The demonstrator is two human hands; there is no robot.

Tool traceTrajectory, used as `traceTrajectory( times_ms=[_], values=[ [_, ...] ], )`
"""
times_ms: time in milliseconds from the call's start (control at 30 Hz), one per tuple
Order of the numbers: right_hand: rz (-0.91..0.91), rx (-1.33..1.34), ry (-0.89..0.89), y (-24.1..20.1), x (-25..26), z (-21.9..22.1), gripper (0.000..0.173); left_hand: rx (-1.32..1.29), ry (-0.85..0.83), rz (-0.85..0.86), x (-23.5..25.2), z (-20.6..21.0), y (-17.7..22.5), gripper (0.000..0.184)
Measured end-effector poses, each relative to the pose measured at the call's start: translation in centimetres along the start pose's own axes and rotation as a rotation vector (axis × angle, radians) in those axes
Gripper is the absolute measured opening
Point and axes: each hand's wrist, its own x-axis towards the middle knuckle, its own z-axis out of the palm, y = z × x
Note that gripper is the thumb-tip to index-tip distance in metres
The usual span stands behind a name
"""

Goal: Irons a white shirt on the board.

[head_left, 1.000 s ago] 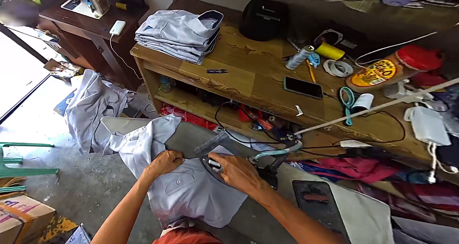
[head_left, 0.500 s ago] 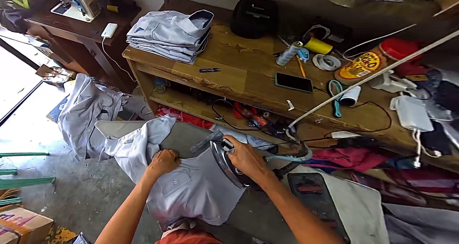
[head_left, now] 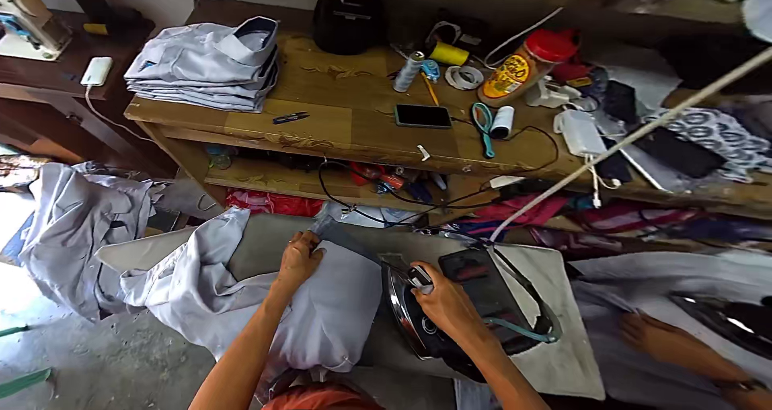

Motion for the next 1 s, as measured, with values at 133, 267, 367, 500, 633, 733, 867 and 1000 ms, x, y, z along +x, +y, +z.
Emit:
traceTrajectory(
  times_ms=[133,267,367,500,633,733,867,1000],
  values=[
    [0.05,-0.014,-0.043,1.3,-0.4,-0.1,0.058,0.013,-0.005,-0.025,0.4,0.1,-0.1,0.04],
    [0.041,-0.032,-0.059,3.0,0.0,-2.7,0.059,0.014,0.001,-0.018,0.4,0.0,-0.1,0.042],
    [0.079,0.024,0.028,6.0,0.8,-5.4,0.059,-0.003,0.003,-0.025,0.3,0.1,-0.2,0.042],
    [0.147,0.114,0.129,10.9,3.3,-8.0,0.058,-0.008,0.01,-0.025,0.2,0.2,-0.3,0.042],
    [0.18,0.149,0.125,13.9,5.4,-8.3,0.061,-0.021,0.009,-0.026,0.4,0.2,-0.6,0.043],
    [0.114,0.076,0.167,14.2,5.2,-8.1,0.073,-0.034,0.018,-0.038,0.2,0.2,-0.6,0.043],
    [-0.215,-0.105,0.54,10.1,3.3,-6.7,0.07,-0.018,0.0,-0.037,0.0,-0.4,-0.1,0.041],
    [-0.318,0.001,0.164,2.3,3.7,1.3,0.037,0.051,-0.038,-0.074,-0.1,-0.7,0.8,0.042]
  ],
)
